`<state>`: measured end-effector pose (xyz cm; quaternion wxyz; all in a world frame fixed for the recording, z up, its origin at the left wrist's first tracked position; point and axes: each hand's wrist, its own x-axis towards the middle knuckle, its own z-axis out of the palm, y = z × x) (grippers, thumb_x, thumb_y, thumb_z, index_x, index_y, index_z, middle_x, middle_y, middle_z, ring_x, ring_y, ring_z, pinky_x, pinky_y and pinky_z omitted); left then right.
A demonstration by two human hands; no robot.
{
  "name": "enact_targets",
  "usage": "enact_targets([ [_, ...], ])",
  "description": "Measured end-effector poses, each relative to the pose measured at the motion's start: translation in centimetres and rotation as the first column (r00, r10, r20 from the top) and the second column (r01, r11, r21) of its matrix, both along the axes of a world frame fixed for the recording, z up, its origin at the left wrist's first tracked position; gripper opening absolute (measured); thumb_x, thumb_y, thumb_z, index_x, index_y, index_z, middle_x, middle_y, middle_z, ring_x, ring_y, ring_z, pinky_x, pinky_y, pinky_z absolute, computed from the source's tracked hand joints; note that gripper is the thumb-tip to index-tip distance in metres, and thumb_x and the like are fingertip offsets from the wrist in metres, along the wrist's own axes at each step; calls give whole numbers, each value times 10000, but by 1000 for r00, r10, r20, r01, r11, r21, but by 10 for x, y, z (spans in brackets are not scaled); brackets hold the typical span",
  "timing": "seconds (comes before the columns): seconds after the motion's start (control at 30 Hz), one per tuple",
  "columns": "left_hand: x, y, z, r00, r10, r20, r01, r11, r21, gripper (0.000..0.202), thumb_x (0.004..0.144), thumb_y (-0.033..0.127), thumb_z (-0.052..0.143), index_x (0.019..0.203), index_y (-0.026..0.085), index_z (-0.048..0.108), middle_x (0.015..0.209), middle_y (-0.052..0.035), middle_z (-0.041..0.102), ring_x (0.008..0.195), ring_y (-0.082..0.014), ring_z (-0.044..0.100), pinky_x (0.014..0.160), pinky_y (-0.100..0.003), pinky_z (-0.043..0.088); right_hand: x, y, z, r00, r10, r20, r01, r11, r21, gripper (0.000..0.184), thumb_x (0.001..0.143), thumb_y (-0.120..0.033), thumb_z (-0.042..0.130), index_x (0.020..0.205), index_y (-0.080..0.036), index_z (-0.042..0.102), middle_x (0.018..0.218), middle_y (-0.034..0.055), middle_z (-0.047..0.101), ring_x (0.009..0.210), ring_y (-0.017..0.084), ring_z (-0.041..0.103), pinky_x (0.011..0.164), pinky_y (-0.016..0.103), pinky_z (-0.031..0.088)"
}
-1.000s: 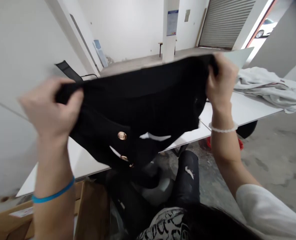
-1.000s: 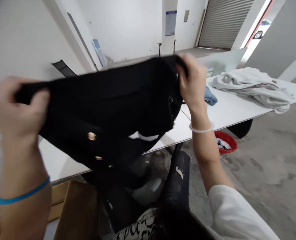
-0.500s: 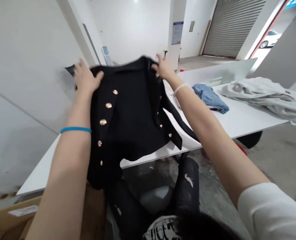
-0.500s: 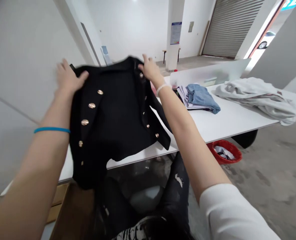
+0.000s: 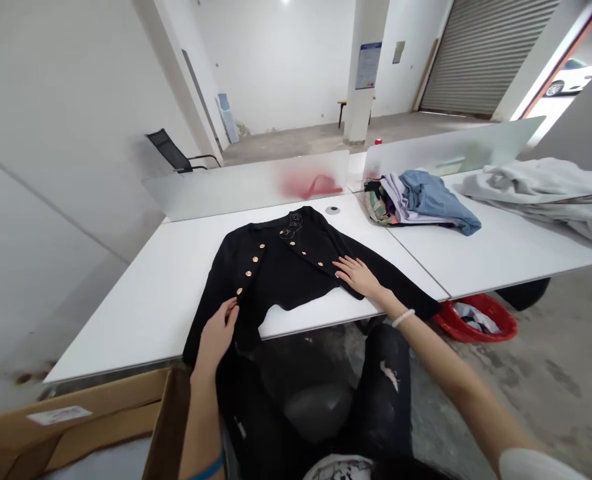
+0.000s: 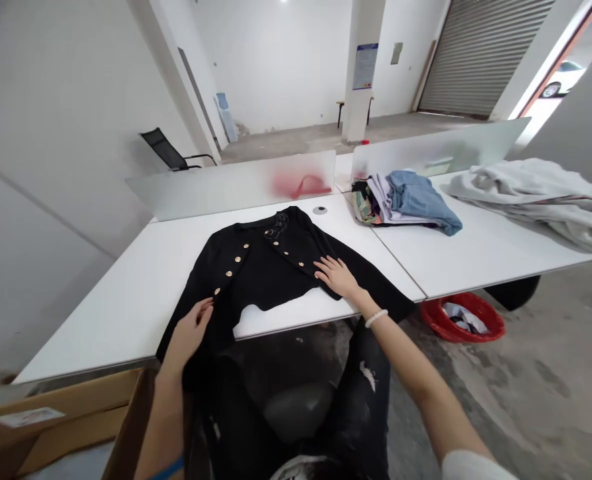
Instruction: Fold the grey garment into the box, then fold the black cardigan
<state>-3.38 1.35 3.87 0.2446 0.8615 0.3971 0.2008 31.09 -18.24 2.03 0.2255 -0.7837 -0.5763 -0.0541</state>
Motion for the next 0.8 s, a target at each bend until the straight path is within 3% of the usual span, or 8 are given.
enact_targets([
  [0.07,-10,-23,-20,979,149,137,-147,989,-28,452,903,467,351,1225,201,523,1192,-107,623,1111,-247,582,961,-407,449,3,-6,-17,999,-39,19,38,999,37,265,940,-328,458,1115,-210,619,1167,87,622,1147,252,540,984,506,418],
  [0.17,-28,-48,-43,938,289,190,-286,957,-43,505,898,525,317,1196,186,542,1226,-138,591,1185,-280,525,1011,-461,411,-1,-22,-31,990,-134,46,124,977,171,313,948,-297,374,1061,-227,656,1103,88,667,1133,263,559,1017,523,387],
  [0.3,-50,-69,-70,960,239,149,-249,967,51,530,864,568,336,1174,191,544,1283,-156,559,1287,-320,424,1098,-580,241,-33,-60,-46,970,-236,54,215,944,250,279,911,-377,446,1092,-293,641,1109,69,667,1157,315,537,1070,620,267],
  [0.43,-41,-85,-89,971,219,98,-234,955,181,656,803,593,459,1282,145,461,1401,-197,436,1369,-368,271,1096,-640,170,-60,-86,-63,968,-249,35,236,947,219,373,888,-415,473,1244,-331,549,1253,60,599,1217,348,481,1060,662,241],
  [0.53,-24,-87,-90,967,213,138,-240,943,230,506,864,535,376,1116,148,583,1339,-196,495,1390,-373,211,1086,-638,208,-60,-82,-66,962,-275,2,267,938,222,322,904,-366,420,1168,-301,592,1178,79,637,1145,346,530,1024,655,299],
  [0.6,-17,-82,-82,967,195,162,-230,945,234,421,906,461,304,953,204,634,1110,-146,637,1348,-335,326,1103,-604,218,-54,-74,-60,953,-303,-10,297,926,232,278,907,-357,402,1026,-269,637,1032,100,676,1042,342,572,1013,646,312],
  [0.67,-12,-72,-70,963,192,190,-232,948,217,405,912,442,292,892,238,641,920,-99,677,1241,-299,467,1123,-565,224,-49,-64,-47,941,-337,-38,335,903,268,269,912,-370,400,926,-242,636,921,112,675,969,332,584,1019,623,316],
  [0.8,2,-57,-44,960,174,219,-213,962,172,473,887,504,326,1088,198,625,1160,-116,631,1269,-300,434,1126,-541,237,-55,-44,-2,914,-350,-206,405,810,424,310,942,-402,355,839,-234,595,819,100,650,820,275,595,891,493,450],
])
